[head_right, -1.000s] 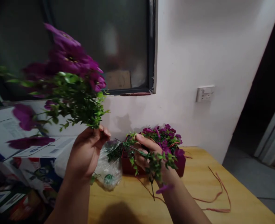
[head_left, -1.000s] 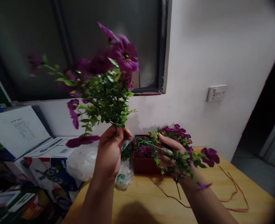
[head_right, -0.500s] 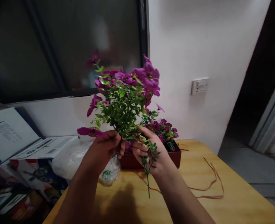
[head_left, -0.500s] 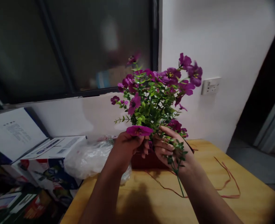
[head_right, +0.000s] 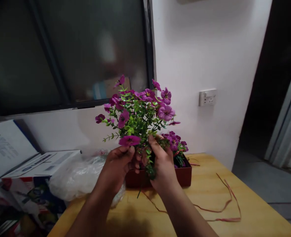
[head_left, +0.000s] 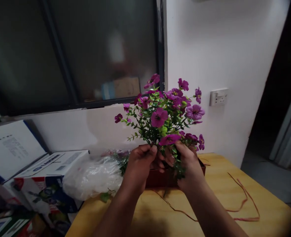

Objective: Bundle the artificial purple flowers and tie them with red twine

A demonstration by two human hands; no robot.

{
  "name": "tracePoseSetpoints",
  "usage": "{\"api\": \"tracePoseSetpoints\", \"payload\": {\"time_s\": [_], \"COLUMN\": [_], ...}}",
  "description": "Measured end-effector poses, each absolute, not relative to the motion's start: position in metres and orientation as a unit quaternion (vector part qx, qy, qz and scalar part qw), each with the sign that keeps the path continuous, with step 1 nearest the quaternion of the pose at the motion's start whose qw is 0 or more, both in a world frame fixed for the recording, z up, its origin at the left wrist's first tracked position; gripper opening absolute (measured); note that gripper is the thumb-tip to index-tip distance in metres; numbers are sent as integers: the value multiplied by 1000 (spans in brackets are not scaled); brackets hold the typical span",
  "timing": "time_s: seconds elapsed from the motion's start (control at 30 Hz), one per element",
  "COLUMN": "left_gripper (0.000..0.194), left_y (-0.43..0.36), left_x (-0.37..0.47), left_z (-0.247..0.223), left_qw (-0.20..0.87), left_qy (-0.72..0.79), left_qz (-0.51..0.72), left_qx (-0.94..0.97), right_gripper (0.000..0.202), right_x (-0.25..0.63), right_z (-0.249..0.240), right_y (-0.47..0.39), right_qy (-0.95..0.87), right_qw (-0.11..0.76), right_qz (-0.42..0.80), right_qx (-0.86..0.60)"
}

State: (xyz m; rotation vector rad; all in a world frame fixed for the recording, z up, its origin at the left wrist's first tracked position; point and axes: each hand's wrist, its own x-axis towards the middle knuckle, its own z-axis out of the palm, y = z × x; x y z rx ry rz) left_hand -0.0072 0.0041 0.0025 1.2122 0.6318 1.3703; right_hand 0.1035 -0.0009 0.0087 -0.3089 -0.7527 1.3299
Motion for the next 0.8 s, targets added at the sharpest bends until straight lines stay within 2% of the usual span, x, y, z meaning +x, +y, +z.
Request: {"api": "tracePoseSetpoints", "payload": {"time_s": [0.1, 0.23, 0.4, 0.67, 0.8], "left_gripper": [26, 26, 27, 30, 33], "left_y": [3, 4, 6, 10, 16], "left_x": [-6, -12, -21, -22, -23], "left_z": [3, 8, 12, 9, 7], "left_qw": [566, 571, 587, 569, 575], "left_qy": [261, 263, 275, 281, 289], "left_qz": [610, 616, 588, 585, 528], "left_qx": [489, 474, 484, 504, 555], "right_gripper": [36, 36, 38, 38, 37], "right_x": [101, 101, 110, 110, 111], "right_z": [7, 4, -1, -3, 1], "right_y": [1, 4, 9, 14, 10], "right_qy": [-327, -356, -419, -441, -422], "right_qw": [704, 738, 733, 703, 709], "right_qz": [604, 533, 458, 475, 485], "right_qx": [-183, -210, -279, -293, -288]}}
